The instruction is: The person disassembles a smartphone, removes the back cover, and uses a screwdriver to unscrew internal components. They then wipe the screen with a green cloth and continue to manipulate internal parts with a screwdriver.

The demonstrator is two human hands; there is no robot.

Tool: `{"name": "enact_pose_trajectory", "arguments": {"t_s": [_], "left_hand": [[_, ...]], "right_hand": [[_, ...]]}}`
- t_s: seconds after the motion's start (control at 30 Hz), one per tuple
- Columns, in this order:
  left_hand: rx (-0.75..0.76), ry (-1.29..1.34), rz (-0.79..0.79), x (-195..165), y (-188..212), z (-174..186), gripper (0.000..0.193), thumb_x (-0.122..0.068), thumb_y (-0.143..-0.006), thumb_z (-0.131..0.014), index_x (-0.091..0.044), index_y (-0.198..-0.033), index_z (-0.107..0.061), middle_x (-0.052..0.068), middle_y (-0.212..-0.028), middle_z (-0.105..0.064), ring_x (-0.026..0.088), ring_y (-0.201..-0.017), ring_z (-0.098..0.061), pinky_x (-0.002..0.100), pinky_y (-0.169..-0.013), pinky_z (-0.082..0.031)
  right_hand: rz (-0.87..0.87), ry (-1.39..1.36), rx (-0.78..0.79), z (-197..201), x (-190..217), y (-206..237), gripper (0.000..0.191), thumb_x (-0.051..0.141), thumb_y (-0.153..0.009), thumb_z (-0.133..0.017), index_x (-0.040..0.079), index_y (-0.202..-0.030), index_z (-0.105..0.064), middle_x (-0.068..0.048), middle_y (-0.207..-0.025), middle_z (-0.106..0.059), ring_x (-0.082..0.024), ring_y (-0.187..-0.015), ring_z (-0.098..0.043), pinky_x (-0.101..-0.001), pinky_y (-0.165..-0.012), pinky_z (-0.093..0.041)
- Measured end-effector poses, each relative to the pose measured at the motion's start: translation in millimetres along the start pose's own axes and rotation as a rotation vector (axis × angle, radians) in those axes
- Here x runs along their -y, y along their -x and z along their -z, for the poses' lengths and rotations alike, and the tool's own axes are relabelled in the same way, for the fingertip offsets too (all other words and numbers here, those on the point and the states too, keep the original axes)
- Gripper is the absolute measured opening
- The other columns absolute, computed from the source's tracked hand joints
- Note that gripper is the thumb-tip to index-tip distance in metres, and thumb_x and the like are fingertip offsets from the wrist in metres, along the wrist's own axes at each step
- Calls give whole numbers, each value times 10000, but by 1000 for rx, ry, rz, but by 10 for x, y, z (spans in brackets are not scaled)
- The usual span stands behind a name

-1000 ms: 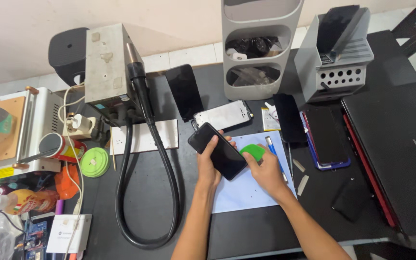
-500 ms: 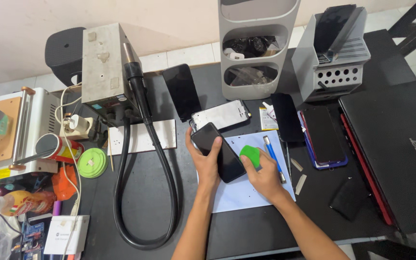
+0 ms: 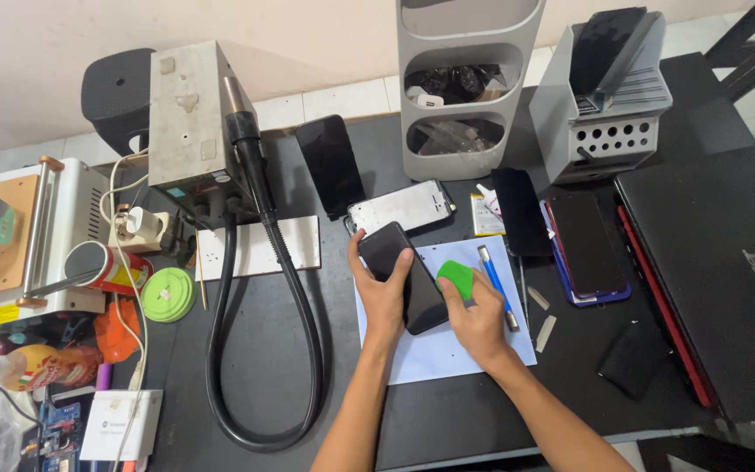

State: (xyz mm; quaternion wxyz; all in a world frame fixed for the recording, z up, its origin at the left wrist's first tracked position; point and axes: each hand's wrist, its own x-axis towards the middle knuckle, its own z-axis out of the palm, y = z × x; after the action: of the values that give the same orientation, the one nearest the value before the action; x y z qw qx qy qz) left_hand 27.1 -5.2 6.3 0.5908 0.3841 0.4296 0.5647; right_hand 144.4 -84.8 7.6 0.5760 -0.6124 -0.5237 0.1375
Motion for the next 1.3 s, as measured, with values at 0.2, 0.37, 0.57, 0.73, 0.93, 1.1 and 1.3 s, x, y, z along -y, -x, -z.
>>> {"name": "enact_pose_trajectory", "arguments": {"t_s": [0.2, 0.37, 0.57, 0.73, 0.93, 1.1, 1.3], "left_hand": [[58, -151, -99, 16, 72, -61, 782, -103, -844, -836, -98, -1493, -400, 153, -1327, -557, 204, -1177, -579, 327, -975, -519], [66, -119, -25, 2, 90, -89, 780, -92, -827, -828, -109, -1481, -404, 139, -1264, -604, 186, -1110, -618, 313, -928, -549], [107, -35, 69, -53, 84, -94, 812, -69, -812, -816, -117, -1495, -379, 130, -1164, -652, 173, -1001, -663, 310, -831, -588], [155, 54, 137, -93, 125, -134, 830, -52, -818, -799, -119, -1510, -347, 131, -1078, -680, 173, -930, -675, 313, -779, -592], [144, 69, 138, -135, 167, -172, 834, -53, -827, -793, -122, -1519, -333, 125, -1089, -687, 163, -943, -680, 304, -799, -588], [112, -17, 10, -161, 225, -166, 831, -54, -830, -803, -102, -1520, -342, 130, -1088, -681, 168, -962, -674, 301, -816, -581], [91, -1, 26, -74, 269, -188, 816, -70, -840, -803, -100, -1513, -343, 140, -1098, -683, 177, -984, -666, 306, -861, -548]], "right_hand": [[-81, 19, -79, -69, -51, -44, 145, 91, -945, -730, -24, -1032, -724, -118, -909, -720, -209, -781, -695, -322, -698, -525], [-62, 2, -90, -82, -53, -114, 145, 87, -953, -726, -29, -1039, -718, -128, -959, -737, -211, -832, -709, -317, -734, -535], [-35, -3, -100, -75, -29, -119, 144, 79, -962, -714, -34, -1051, -713, -133, -981, -738, -224, -862, -715, -321, -759, -540], [24, -5, -139, -41, -18, -118, 131, 73, -977, -698, -34, -1053, -704, -136, -983, -724, -230, -861, -704, -329, -760, -538], [91, 59, -131, 33, 17, -64, 101, 66, -986, -686, -31, -1013, -698, -131, -928, -693, -238, -796, -684, -326, -697, -524], [225, 130, -154, 35, 41, -30, 93, 47, -982, -694, -42, -1012, -692, -137, -939, -678, -261, -810, -675, -335, -694, -517], [146, 84, -185, 76, 46, 74, 78, 42, -993, -681, -33, -1012, -690, -125, -940, -663, -239, -791, -656, -327, -697, -503]]}}
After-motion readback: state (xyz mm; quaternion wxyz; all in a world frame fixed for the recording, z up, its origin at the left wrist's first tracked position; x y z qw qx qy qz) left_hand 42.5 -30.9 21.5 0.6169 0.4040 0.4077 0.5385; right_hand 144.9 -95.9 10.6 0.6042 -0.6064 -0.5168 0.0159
